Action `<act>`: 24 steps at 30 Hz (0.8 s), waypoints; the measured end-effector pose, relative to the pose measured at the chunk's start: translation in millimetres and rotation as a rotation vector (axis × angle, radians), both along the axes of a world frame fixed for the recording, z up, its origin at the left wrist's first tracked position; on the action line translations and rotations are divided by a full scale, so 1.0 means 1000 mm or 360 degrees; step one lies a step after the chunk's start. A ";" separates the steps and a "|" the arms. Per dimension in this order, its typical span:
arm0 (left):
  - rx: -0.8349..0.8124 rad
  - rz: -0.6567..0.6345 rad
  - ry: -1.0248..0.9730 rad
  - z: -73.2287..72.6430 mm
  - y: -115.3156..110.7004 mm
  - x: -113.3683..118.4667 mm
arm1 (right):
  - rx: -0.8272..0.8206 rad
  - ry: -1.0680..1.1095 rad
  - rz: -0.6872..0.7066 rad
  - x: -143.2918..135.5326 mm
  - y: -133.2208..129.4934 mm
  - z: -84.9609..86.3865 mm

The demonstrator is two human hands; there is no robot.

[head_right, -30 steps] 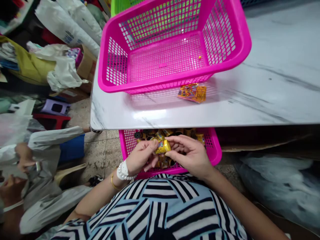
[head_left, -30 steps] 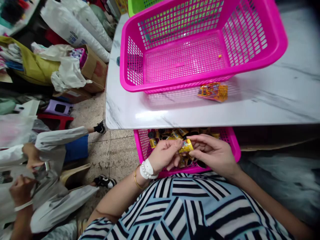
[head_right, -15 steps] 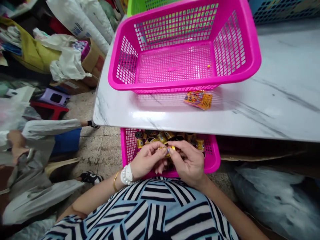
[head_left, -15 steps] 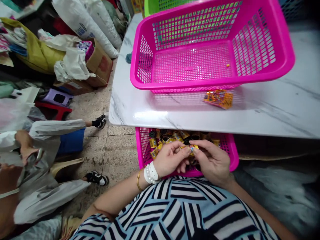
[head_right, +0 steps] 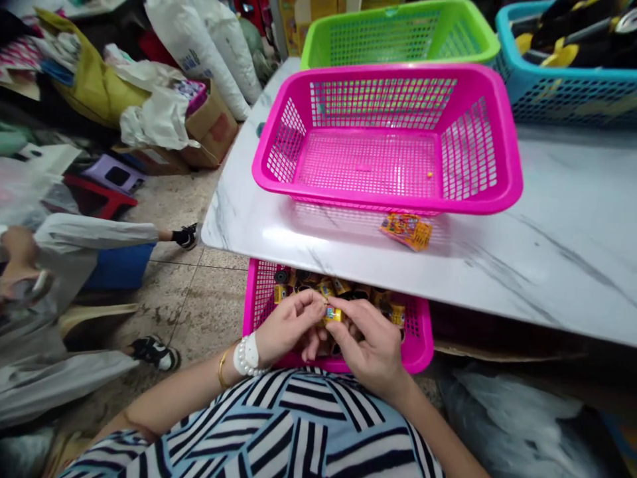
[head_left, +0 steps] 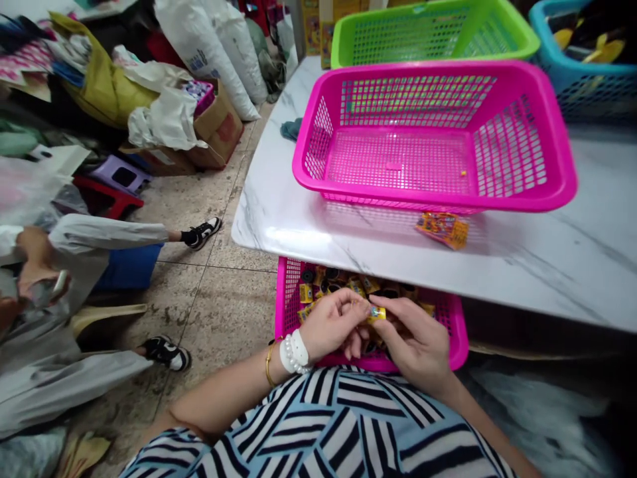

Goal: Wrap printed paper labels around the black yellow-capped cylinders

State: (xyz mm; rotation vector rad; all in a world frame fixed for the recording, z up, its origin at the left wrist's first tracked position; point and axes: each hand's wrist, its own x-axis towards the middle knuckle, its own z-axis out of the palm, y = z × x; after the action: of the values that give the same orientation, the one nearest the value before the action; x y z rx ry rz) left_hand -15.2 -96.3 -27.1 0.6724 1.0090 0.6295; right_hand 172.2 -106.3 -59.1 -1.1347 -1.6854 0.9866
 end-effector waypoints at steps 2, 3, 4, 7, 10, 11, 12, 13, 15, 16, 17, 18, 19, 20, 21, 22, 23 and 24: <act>0.0063 -0.0001 -0.0034 -0.001 -0.001 -0.001 | 0.0168 -0.0042 -0.0033 -0.004 0.003 0.002; 0.0095 0.0007 -0.0045 -0.001 -0.002 -0.001 | 0.0206 -0.0046 -0.0061 -0.007 0.004 0.002; 0.0122 0.0022 -0.0045 -0.002 -0.003 -0.001 | 0.0221 -0.0054 -0.0090 -0.010 0.005 0.003; 0.0154 0.0037 -0.0040 -0.006 -0.006 -0.003 | 0.0199 -0.0113 -0.0190 -0.019 0.005 0.002; 0.0131 -0.0014 -0.0120 -0.010 -0.009 -0.006 | 0.0270 -0.0188 -0.0193 -0.023 0.005 -0.001; 0.0127 -0.0028 -0.0145 -0.012 -0.009 -0.008 | 0.0326 -0.0221 -0.0149 -0.023 0.005 -0.002; 0.0129 -0.0029 -0.0150 -0.014 -0.010 -0.011 | 0.0386 -0.0260 -0.0085 -0.024 0.005 -0.003; 0.0135 -0.0020 -0.0138 -0.015 -0.012 -0.013 | 0.0438 -0.0300 -0.0013 -0.025 0.006 -0.004; 0.0146 -0.0003 -0.0129 -0.017 -0.015 -0.020 | 0.0477 -0.0361 0.0115 -0.027 0.007 -0.006; 0.0146 0.0003 -0.0149 -0.017 -0.017 -0.024 | 0.0458 -0.0376 0.0145 -0.028 0.007 -0.006; 0.0147 0.0015 -0.0169 -0.017 -0.019 -0.027 | 0.0430 -0.0381 0.0148 -0.029 0.008 -0.006; 0.0152 0.0039 -0.0168 -0.017 -0.021 -0.031 | 0.0391 -0.0382 0.0121 -0.031 0.007 -0.007; 0.0167 0.0075 -0.0127 -0.016 -0.023 -0.035 | 0.0349 -0.0381 0.0081 -0.032 0.007 -0.007; 0.0193 0.0127 -0.0043 -0.015 -0.024 -0.037 | 0.0297 -0.0375 0.0042 -0.033 0.007 -0.007; 0.0231 0.0181 0.0074 -0.013 -0.025 -0.040 | 0.0231 -0.0358 0.0020 -0.034 0.006 -0.007; 0.0275 0.0222 0.0191 -0.012 -0.026 -0.041 | 0.0155 -0.0326 0.0025 -0.035 0.006 -0.008; 0.0318 0.0254 0.0288 -0.011 -0.026 -0.042 | 0.0069 -0.0278 0.0060 -0.035 0.006 -0.008; 0.0355 0.0264 0.0356 -0.010 -0.026 -0.043 | -0.0023 -0.0213 0.0106 -0.035 0.006 -0.008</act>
State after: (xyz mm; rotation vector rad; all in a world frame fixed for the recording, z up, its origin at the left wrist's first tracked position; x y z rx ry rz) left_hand -58.1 -122.0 -37.5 0.8750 1.2217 0.8338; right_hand 137.3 -100.6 -67.4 -1.1832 -1.8359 0.9837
